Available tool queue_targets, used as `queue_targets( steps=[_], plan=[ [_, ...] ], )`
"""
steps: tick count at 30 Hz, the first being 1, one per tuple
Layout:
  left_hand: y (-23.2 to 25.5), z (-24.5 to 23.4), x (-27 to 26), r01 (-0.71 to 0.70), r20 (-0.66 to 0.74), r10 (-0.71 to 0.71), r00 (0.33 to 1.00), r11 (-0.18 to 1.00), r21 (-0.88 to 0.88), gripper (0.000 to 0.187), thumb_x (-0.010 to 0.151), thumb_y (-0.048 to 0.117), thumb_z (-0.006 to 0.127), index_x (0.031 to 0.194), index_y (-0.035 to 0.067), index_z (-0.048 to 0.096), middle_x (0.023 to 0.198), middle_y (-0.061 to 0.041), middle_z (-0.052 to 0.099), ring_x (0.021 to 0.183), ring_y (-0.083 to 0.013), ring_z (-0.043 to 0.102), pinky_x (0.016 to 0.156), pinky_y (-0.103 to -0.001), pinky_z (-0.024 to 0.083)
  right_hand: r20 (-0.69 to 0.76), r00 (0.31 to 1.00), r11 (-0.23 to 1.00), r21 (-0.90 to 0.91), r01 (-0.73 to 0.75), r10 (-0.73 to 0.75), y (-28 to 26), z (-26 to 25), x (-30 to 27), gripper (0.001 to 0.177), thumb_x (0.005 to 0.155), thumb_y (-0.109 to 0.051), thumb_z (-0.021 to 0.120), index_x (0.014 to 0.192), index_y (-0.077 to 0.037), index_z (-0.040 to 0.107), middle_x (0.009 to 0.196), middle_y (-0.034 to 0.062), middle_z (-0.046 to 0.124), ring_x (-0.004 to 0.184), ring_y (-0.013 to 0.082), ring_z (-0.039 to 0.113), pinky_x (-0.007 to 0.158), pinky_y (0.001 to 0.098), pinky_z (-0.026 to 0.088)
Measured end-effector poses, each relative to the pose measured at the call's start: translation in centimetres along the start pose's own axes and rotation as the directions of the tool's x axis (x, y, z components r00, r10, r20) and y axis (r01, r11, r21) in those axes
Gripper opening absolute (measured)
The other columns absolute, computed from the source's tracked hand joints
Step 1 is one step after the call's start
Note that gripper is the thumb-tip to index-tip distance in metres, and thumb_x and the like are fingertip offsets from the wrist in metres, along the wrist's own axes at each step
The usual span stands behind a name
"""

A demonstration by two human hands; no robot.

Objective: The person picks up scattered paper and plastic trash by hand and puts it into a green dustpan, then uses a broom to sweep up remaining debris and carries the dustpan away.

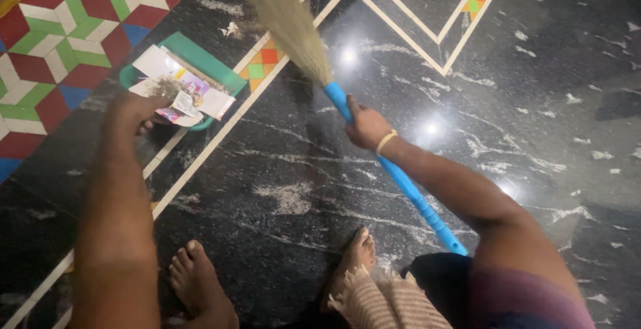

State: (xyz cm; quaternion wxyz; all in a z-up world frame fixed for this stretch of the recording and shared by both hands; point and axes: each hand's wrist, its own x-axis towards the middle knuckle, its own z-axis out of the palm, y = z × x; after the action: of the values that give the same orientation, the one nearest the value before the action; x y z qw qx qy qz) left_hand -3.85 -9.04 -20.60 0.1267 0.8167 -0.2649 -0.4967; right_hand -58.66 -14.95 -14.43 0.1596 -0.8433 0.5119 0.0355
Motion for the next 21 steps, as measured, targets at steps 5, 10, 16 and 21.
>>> queue_targets(
  steps=[5, 10, 16, 21],
  plan=[
    [1.8, 1.3, -0.9, 0.013, 0.0, -0.013, 1.0, 0.997, 0.075, 0.051, 0.088, 0.053, 0.079, 0.091, 0.003, 0.069, 0.062, -0.004, 0.056, 0.047, -0.0138, 0.045, 0.041, -0.032, 0.034, -0.035, 0.994, 0.994, 0.009, -0.106, 0.106, 1.8, -4.3, -2.9, 0.078, 0.084, -0.024, 0.067, 0.15, 0.002, 0.033, 0.099, 0.0348, 0.068, 0.089, 0.0525, 0.067, 0.083, 0.0583, 0.054],
    [2.6, 1.5, -1.9, -0.012, -0.022, 0.015, 1.0, 0.989, 0.146, 0.058, 0.086, 0.059, 0.078, 0.086, 0.003, 0.067, 0.06, -0.005, 0.054, 0.046, -0.0148, 0.045, 0.042, -0.034, 0.035, 0.051, 0.917, 0.912, -0.138, -0.386, 0.396, 4.8, -2.0, -3.6, 0.086, 0.087, -0.018, 0.061, 0.157, 0.007, 0.019, 0.1, 0.0325, 0.069, 0.087, 0.0505, 0.07, 0.08, 0.0577, 0.056],
    [2.0, 2.9, 1.1, 0.031, 0.065, -0.038, 0.997, 0.994, 0.101, 0.059, 0.089, 0.06, 0.075, 0.084, 0.002, 0.065, 0.058, -0.004, 0.053, 0.045, -0.0148, 0.043, 0.041, -0.034, 0.034, 0.17, 0.943, 0.95, -0.178, -0.256, 0.286, -0.1, 2.4, -6.0, 0.081, 0.09, -0.013, 0.054, 0.158, 0.009, 0.017, 0.109, 0.0354, 0.067, 0.089, 0.0491, 0.07, 0.082, 0.0575, 0.055],
    [2.0, 3.6, 1.2, -0.111, 0.049, 0.109, 0.993, 0.993, 0.03, 0.046, 0.089, 0.053, 0.073, 0.088, 0.008, 0.067, 0.06, -0.005, 0.06, 0.044, -0.0137, 0.045, 0.039, -0.033, 0.035, 0.107, 0.991, 0.959, 0.265, -0.103, 0.077, -4.3, -3.2, -5.0, 0.075, 0.085, -0.021, 0.061, 0.154, -0.005, 0.036, 0.097, 0.0325, 0.071, 0.09, 0.0476, 0.071, 0.081, 0.0561, 0.057]
  ],
)
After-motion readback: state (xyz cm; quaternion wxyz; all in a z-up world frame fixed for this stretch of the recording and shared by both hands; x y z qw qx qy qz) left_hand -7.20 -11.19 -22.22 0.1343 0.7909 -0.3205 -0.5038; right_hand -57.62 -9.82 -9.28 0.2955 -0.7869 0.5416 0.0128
